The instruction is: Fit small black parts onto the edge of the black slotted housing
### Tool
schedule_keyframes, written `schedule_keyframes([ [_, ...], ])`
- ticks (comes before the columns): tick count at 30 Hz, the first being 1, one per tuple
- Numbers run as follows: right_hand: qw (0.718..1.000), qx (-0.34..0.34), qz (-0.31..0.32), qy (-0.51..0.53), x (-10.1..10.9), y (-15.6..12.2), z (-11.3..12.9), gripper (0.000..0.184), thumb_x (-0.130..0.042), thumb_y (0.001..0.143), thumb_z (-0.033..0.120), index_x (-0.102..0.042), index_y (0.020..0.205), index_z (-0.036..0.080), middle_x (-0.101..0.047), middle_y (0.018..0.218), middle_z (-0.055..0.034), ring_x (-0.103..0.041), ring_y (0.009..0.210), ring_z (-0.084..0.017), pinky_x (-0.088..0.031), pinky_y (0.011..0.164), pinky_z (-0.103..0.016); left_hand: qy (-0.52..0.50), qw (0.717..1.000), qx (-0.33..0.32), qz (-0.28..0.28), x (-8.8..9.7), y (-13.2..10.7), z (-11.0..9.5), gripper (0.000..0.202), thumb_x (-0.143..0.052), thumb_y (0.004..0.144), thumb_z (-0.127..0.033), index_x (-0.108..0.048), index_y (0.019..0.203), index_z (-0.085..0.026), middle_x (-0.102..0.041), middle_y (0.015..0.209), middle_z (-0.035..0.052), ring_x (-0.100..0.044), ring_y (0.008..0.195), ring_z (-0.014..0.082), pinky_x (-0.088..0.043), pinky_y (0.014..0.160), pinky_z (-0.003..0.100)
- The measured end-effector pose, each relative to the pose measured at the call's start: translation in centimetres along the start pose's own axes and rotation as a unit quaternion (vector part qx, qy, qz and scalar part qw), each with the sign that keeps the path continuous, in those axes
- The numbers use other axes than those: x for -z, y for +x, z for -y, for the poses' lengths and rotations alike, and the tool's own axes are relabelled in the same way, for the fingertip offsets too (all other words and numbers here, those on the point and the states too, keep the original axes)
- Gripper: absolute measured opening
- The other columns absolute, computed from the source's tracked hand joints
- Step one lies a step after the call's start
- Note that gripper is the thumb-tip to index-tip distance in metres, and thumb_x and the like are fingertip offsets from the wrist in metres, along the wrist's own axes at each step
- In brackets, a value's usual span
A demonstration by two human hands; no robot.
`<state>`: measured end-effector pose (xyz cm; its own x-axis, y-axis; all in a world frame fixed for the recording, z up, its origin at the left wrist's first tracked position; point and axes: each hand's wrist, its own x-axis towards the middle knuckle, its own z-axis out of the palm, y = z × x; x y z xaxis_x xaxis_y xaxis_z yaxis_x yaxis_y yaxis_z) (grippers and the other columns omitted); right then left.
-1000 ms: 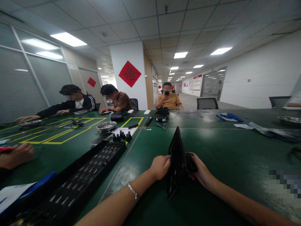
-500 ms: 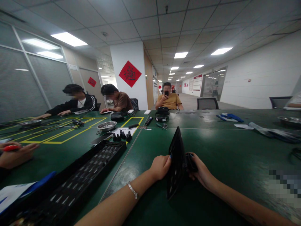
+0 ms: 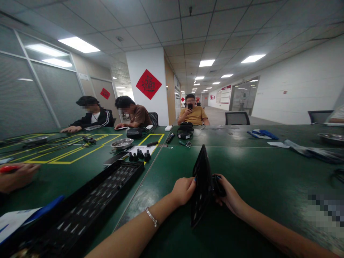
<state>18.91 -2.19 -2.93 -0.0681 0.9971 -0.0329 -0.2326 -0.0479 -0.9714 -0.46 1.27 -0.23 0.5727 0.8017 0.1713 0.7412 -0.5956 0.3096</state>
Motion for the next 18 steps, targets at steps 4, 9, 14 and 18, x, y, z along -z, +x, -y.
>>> schedule_keyframes([
  [4, 1.000, 0.003, 0.001, -0.002, 0.23, 0.18, -0.26, 0.038, -0.040, 0.081, 0.047, -0.041, 0.107, 0.020, -0.055, 0.059, 0.0014, -0.051, 0.039, -0.011, -0.032, 0.031, -0.018, -0.005, 1.000, 0.001, 0.001, 0.05, 0.00, -0.11, 0.049, -0.012, 0.093, -0.037, -0.057, 0.083, -0.018, -0.063, 0.079, 0.0054, -0.059, 0.076, 0.0194, -0.039, 0.067, 0.025],
  [9, 1.000, 0.005, 0.015, 0.003, 0.59, 0.48, -0.74, 0.038, -0.040, 0.082, 0.048, -0.040, 0.109, 0.020, -0.054, 0.057, 0.0021, -0.051, 0.040, -0.012, -0.032, 0.032, -0.018, -0.007, 1.000, -0.007, -0.009, -0.17, 0.04, 0.13, 0.051, -0.010, 0.093, -0.039, -0.056, 0.083, -0.019, -0.062, 0.076, 0.0052, -0.059, 0.073, 0.0191, -0.038, 0.065, 0.025],
  [14, 1.000, 0.003, 0.010, 0.001, 0.38, 0.28, -0.48, 0.038, -0.039, 0.083, 0.047, -0.040, 0.109, 0.020, -0.055, 0.062, 0.0011, -0.051, 0.041, -0.012, -0.032, 0.033, -0.019, -0.003, 0.999, -0.020, -0.025, -0.36, 0.05, 0.29, 0.052, -0.009, 0.093, -0.039, -0.055, 0.080, -0.019, -0.061, 0.073, 0.0046, -0.059, 0.070, 0.0185, -0.036, 0.062, 0.025],
  [18, 1.000, -0.003, 0.009, -0.001, 0.33, 0.15, -0.29, 0.037, -0.038, 0.083, 0.047, -0.039, 0.109, 0.020, -0.056, 0.062, 0.0007, -0.052, 0.042, -0.012, -0.033, 0.033, -0.019, -0.002, 1.000, -0.017, -0.018, -0.16, -0.01, 0.14, 0.052, -0.009, 0.093, -0.039, -0.055, 0.080, -0.019, -0.061, 0.073, 0.0046, -0.059, 0.071, 0.0186, -0.037, 0.063, 0.025],
])
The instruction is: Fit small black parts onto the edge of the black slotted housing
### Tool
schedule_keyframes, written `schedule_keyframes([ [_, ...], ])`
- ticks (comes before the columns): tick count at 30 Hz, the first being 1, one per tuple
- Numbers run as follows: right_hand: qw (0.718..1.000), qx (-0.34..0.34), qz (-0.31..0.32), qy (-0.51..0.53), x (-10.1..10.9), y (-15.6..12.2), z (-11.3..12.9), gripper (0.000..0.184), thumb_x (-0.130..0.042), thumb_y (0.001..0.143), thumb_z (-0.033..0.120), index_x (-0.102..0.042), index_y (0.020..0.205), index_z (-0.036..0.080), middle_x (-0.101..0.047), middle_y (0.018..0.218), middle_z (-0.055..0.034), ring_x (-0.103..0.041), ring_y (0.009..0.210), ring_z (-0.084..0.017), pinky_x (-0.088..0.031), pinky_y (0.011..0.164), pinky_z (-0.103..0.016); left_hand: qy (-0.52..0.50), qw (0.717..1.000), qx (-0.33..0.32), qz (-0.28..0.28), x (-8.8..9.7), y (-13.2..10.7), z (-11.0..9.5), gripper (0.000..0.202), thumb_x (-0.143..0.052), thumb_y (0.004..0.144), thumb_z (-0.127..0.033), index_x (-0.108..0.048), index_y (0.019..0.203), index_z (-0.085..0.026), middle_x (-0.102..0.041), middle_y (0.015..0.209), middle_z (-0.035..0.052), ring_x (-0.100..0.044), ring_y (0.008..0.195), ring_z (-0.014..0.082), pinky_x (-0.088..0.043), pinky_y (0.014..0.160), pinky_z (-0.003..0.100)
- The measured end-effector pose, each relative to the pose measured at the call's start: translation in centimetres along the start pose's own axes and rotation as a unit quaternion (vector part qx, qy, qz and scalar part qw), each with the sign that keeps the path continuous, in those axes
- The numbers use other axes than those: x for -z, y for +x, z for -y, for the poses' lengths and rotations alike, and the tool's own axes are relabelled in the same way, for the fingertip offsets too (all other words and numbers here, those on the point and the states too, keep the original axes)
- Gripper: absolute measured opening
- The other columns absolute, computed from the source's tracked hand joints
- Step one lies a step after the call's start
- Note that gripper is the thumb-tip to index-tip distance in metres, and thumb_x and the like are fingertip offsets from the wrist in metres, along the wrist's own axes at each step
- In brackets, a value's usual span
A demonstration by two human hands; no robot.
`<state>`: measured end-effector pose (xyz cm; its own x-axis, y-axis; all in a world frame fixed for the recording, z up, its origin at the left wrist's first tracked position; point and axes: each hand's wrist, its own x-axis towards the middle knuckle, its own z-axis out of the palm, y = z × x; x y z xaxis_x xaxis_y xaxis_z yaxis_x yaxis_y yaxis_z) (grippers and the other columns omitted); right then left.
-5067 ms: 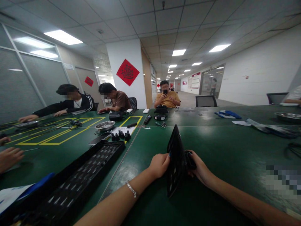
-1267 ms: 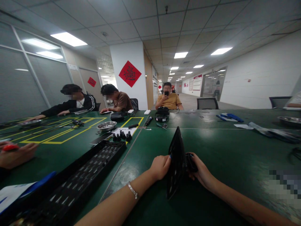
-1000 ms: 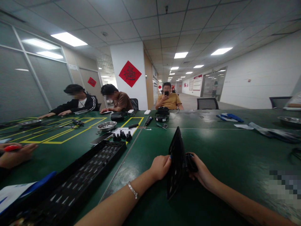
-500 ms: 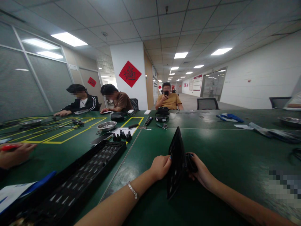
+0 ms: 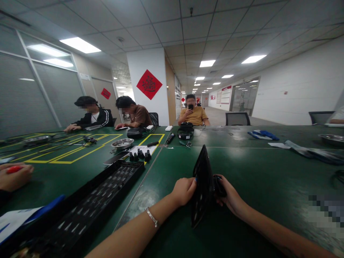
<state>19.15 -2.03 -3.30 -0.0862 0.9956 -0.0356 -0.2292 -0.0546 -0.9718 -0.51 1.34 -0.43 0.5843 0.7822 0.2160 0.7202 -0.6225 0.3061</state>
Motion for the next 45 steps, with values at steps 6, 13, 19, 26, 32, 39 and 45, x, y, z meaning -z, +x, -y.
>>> schedule_keyframes([
  [6, 1.000, 0.003, 0.004, 0.006, 0.07, -0.06, 0.07, 0.035, -0.038, 0.084, 0.046, -0.039, 0.109, 0.021, -0.056, 0.062, 0.0006, -0.052, 0.042, -0.012, -0.032, 0.034, -0.019, 0.003, 1.000, 0.009, 0.006, 0.08, 0.01, -0.07, 0.053, -0.009, 0.093, -0.039, -0.056, 0.081, -0.018, -0.062, 0.075, 0.0053, -0.059, 0.072, 0.0189, -0.037, 0.063, 0.025],
  [13, 1.000, 0.004, 0.001, 0.006, 0.30, 0.25, -0.41, 0.037, -0.039, 0.083, 0.047, -0.039, 0.109, 0.021, -0.056, 0.062, 0.0006, -0.052, 0.041, -0.012, -0.033, 0.032, -0.019, 0.002, 1.000, 0.004, 0.006, 0.02, 0.08, -0.05, 0.051, -0.010, 0.093, -0.038, -0.056, 0.081, -0.018, -0.062, 0.074, 0.0053, -0.059, 0.072, 0.0191, -0.037, 0.063, 0.025],
  [19, 1.000, 0.003, 0.008, 0.013, 0.50, 0.43, -0.74, 0.038, -0.039, 0.083, 0.047, -0.040, 0.111, 0.021, -0.056, 0.061, 0.0009, -0.052, 0.041, -0.012, -0.034, 0.032, -0.019, -0.015, 0.999, 0.038, 0.000, -0.02, 0.17, -0.24, 0.062, -0.003, 0.093, -0.039, -0.056, 0.071, -0.016, -0.060, 0.068, 0.0063, -0.058, 0.066, 0.0184, -0.036, 0.061, 0.025],
  [26, 1.000, 0.001, 0.006, 0.007, 0.38, 0.28, -0.48, 0.040, -0.040, 0.083, 0.048, -0.039, 0.112, 0.021, -0.058, 0.062, 0.0000, -0.053, 0.042, -0.013, -0.033, 0.033, -0.019, -0.013, 1.000, 0.021, 0.004, 0.14, 0.15, -0.23, 0.054, -0.010, 0.093, -0.037, -0.058, 0.080, -0.017, -0.063, 0.072, 0.0054, -0.059, 0.070, 0.0184, -0.038, 0.064, 0.024],
  [32, 1.000, -0.002, -0.006, 0.006, 0.23, 0.28, -0.30, 0.039, -0.041, 0.081, 0.046, -0.040, 0.110, 0.021, -0.057, 0.060, 0.0010, -0.052, 0.040, -0.013, -0.032, 0.032, -0.019, -0.013, 1.000, 0.017, 0.006, 0.05, 0.22, -0.10, 0.052, -0.011, 0.093, -0.037, -0.058, 0.080, -0.017, -0.062, 0.073, 0.0054, -0.059, 0.071, 0.0186, -0.038, 0.064, 0.025],
  [39, 1.000, 0.002, -0.007, 0.002, -0.08, 0.08, -0.07, 0.037, -0.041, 0.081, 0.046, -0.040, 0.108, 0.020, -0.056, 0.060, 0.0009, -0.051, 0.040, -0.012, -0.032, 0.032, -0.019, -0.015, 1.000, 0.004, 0.009, 0.13, 0.10, -0.04, 0.049, -0.012, 0.092, -0.036, -0.057, 0.082, -0.018, -0.062, 0.075, 0.0053, -0.059, 0.071, 0.0189, -0.039, 0.064, 0.025],
  [45, 1.000, 0.004, 0.000, 0.010, 0.19, 0.27, -0.34, 0.037, -0.040, 0.082, 0.045, -0.039, 0.110, 0.021, -0.056, 0.062, 0.0009, -0.051, 0.040, -0.012, -0.033, 0.032, -0.019, -0.006, 1.000, 0.011, 0.009, 0.09, 0.10, -0.11, 0.049, -0.012, 0.092, -0.035, -0.057, 0.082, -0.018, -0.063, 0.078, 0.0061, -0.059, 0.075, 0.0201, -0.039, 0.067, 0.026],
])
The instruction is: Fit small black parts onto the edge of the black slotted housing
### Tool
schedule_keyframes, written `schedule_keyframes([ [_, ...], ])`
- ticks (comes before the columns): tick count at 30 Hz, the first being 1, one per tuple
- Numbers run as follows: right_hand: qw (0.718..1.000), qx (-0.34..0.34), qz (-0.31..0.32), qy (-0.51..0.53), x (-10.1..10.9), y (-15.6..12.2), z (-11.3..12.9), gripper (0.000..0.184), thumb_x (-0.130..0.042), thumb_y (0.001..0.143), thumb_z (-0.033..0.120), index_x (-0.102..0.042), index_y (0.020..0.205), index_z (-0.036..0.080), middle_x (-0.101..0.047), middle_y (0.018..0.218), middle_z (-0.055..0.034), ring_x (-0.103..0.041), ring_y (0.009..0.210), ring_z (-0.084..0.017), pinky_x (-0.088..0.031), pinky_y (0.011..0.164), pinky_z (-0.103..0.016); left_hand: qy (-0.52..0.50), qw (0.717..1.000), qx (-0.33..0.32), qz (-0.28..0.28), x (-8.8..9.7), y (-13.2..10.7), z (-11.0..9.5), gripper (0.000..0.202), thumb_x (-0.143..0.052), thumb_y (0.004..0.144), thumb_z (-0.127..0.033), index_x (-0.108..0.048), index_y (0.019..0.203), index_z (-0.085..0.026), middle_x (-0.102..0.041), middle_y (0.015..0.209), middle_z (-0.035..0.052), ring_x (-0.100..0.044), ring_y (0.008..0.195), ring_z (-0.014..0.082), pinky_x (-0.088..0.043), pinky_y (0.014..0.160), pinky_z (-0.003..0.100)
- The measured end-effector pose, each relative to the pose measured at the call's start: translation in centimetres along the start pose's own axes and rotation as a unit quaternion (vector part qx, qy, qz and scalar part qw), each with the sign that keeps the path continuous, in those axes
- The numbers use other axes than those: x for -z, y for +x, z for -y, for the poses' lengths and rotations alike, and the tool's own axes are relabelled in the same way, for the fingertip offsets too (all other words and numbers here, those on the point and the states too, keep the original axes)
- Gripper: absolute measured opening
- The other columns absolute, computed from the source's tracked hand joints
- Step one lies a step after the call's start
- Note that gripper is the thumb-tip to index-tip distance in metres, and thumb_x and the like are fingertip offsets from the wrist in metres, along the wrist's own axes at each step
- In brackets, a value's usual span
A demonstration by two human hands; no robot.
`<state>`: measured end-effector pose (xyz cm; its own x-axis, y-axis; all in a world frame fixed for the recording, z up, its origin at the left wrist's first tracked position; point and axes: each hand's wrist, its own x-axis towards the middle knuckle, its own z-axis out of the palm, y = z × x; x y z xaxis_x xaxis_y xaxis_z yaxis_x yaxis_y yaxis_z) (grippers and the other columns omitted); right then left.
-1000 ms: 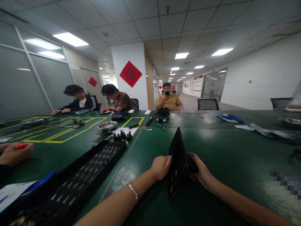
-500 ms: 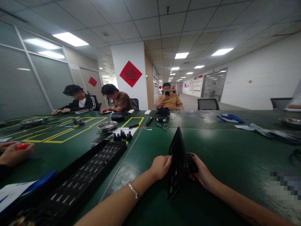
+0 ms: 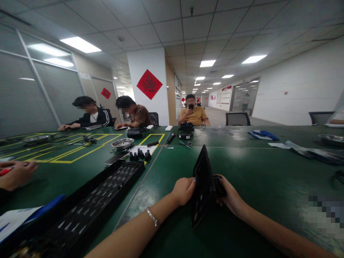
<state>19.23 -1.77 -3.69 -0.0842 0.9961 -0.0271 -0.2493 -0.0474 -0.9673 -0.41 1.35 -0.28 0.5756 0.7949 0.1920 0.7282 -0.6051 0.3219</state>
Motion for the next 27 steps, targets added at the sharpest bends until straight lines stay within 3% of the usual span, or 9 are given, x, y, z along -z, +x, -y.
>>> schedule_keyframes([
  [19, 1.000, 0.001, 0.001, -0.003, -0.22, -0.17, 0.26, 0.041, -0.042, 0.080, 0.048, -0.040, 0.111, 0.021, -0.056, 0.061, 0.0010, -0.052, 0.041, -0.012, -0.033, 0.032, -0.019, -0.003, 1.000, 0.008, -0.001, 0.13, -0.03, -0.23, 0.052, -0.010, 0.093, -0.037, -0.058, 0.081, -0.018, -0.063, 0.074, 0.0056, -0.059, 0.071, 0.0190, -0.039, 0.065, 0.026],
  [27, 1.000, -0.004, -0.008, -0.003, -0.37, -0.21, 0.51, 0.035, -0.040, 0.082, 0.042, -0.039, 0.109, 0.020, -0.056, 0.061, 0.0005, -0.050, 0.039, -0.012, -0.032, 0.032, -0.019, 0.004, 1.000, 0.007, 0.005, 0.14, 0.07, -0.21, 0.052, -0.010, 0.093, -0.037, -0.057, 0.080, -0.018, -0.063, 0.074, 0.0061, -0.059, 0.072, 0.0195, -0.038, 0.064, 0.026],
])
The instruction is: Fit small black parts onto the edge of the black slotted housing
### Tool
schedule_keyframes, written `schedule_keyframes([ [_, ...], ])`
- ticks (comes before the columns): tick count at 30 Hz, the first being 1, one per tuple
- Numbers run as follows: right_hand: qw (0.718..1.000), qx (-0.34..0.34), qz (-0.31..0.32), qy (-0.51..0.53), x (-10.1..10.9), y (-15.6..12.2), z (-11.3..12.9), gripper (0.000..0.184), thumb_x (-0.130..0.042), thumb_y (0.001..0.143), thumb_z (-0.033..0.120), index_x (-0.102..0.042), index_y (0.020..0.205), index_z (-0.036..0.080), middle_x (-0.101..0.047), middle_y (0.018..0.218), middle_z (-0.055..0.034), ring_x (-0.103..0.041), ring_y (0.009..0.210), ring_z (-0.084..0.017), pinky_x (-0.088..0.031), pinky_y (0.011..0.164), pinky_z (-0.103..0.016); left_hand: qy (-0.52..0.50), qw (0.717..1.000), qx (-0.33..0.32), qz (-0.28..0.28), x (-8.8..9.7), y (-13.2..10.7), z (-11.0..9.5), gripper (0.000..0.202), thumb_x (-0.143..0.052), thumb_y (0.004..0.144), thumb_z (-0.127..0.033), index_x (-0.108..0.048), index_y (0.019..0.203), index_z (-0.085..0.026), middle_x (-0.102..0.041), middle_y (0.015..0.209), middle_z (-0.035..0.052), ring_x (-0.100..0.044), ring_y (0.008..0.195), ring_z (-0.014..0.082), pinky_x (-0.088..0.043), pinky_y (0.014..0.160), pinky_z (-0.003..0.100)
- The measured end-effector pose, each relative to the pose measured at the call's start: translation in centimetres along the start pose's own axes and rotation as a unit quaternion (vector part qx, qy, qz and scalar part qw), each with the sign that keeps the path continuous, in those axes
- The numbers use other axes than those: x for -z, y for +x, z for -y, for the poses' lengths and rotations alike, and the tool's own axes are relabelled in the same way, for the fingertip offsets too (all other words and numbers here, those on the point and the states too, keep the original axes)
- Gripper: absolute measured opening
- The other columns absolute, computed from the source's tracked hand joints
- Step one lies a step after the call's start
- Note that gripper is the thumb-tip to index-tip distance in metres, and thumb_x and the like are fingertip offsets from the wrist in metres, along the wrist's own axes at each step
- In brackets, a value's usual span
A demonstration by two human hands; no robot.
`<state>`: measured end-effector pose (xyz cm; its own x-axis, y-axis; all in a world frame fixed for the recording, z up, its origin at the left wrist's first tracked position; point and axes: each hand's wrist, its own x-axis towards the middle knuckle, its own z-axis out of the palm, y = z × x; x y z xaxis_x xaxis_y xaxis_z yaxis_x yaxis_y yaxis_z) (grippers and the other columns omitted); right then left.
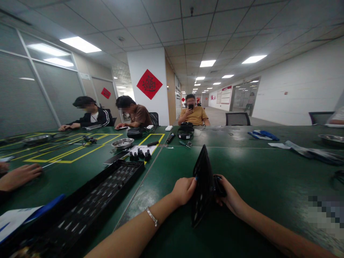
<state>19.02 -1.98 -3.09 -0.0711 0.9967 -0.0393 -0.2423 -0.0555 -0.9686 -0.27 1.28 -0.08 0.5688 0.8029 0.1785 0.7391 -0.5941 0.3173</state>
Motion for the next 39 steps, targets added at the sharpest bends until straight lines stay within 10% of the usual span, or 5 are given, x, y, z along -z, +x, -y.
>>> schedule_keyframes([
  [39, 1.000, -0.003, 0.004, 0.001, 0.21, 0.06, -0.22, 0.035, -0.039, 0.083, 0.044, -0.040, 0.109, 0.020, -0.057, 0.061, 0.0006, -0.052, 0.040, -0.012, -0.033, 0.032, -0.019, -0.015, 1.000, 0.006, 0.000, 0.11, 0.01, -0.05, 0.052, -0.010, 0.093, -0.037, -0.057, 0.079, -0.018, -0.062, 0.073, 0.0058, -0.059, 0.071, 0.0189, -0.038, 0.065, 0.025],
])
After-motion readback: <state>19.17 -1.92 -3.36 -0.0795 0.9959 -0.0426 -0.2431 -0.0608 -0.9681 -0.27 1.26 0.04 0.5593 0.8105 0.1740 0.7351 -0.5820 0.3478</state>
